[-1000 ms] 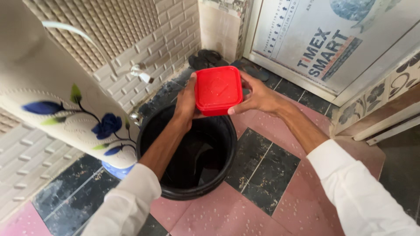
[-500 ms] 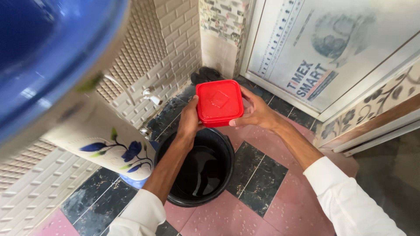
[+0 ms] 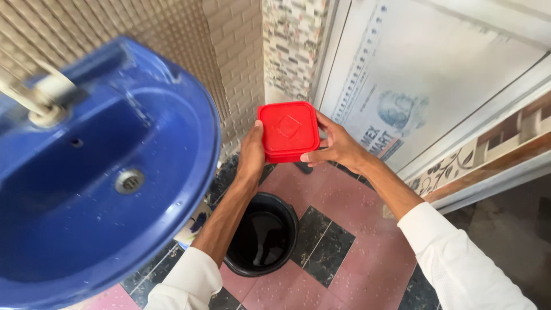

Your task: The person washes several personal care items in a black bucket of water. They scrub a toothbrush, a razor, and a small pink object, then place them into a red container. Finally, they close the container and place it on a shelf.

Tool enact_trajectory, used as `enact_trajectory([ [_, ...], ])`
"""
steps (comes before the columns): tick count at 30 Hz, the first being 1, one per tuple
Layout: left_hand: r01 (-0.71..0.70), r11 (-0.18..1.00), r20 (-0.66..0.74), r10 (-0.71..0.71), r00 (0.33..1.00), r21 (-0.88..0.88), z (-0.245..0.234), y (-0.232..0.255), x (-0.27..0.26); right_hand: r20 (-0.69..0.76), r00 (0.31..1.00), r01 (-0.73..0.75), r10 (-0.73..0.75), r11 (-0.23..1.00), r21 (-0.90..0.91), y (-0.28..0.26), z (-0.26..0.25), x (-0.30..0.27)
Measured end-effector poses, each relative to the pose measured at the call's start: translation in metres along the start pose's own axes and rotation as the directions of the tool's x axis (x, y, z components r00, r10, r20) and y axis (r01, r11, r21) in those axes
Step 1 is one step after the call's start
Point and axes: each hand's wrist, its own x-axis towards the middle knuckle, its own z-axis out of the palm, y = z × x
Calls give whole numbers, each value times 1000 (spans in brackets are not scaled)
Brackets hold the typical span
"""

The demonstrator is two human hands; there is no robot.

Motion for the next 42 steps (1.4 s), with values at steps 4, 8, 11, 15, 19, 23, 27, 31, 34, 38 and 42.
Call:
enact_trajectory([
  [4, -57, 998, 0, 57, 998, 23, 11, 61, -1, 14, 1000, 15, -15, 1000, 21, -64, -5, 8],
  [8, 28, 998, -52, -25, 998, 52, 20, 122, -3, 15, 1000, 3, -3, 1000, 24, -120, -11, 15],
  [11, -13, 999, -29, 14, 999, 35, 24, 166, -3, 34, 999, 25, -27, 998, 53, -159, -14, 22],
  [15, -35, 999, -20, 36, 999, 25, 31, 219, -1, 35, 999, 26, -26, 999, 22, -206, -18, 36],
  [19, -74, 997, 19, 74, 997, -5, 37, 264, 5, 34, 998, 49, -50, 998, 37, -247, -29, 44],
  [23, -126, 990, 42, 123, 991, 56, 48, 307, 5, 11, 995, 101, -102, 992, 81, -283, -39, 47],
  [27, -196, 979, 108, 189, 976, 58, 63, 353, -2, 16, 989, 142, -146, 980, 136, -323, -52, 51],
  [31, -370, 910, 215, 329, 919, 188, 73, 399, -4, 32, 982, 180, -187, 972, 148, -361, -64, 65],
  [34, -471, 843, 255, 410, 876, 260, 75, 426, 2, 23, 975, 214, -219, 966, 143, -384, -68, 76],
  [38, -508, 816, 245, 452, 858, 275, 72, 446, 31, -16, 969, 247, -248, 958, 144, -403, -71, 104],
  [42, -508, 793, 205, 465, 861, 335, 67, 458, 78, -70, 953, 303, -296, 943, 135, -410, -79, 146],
])
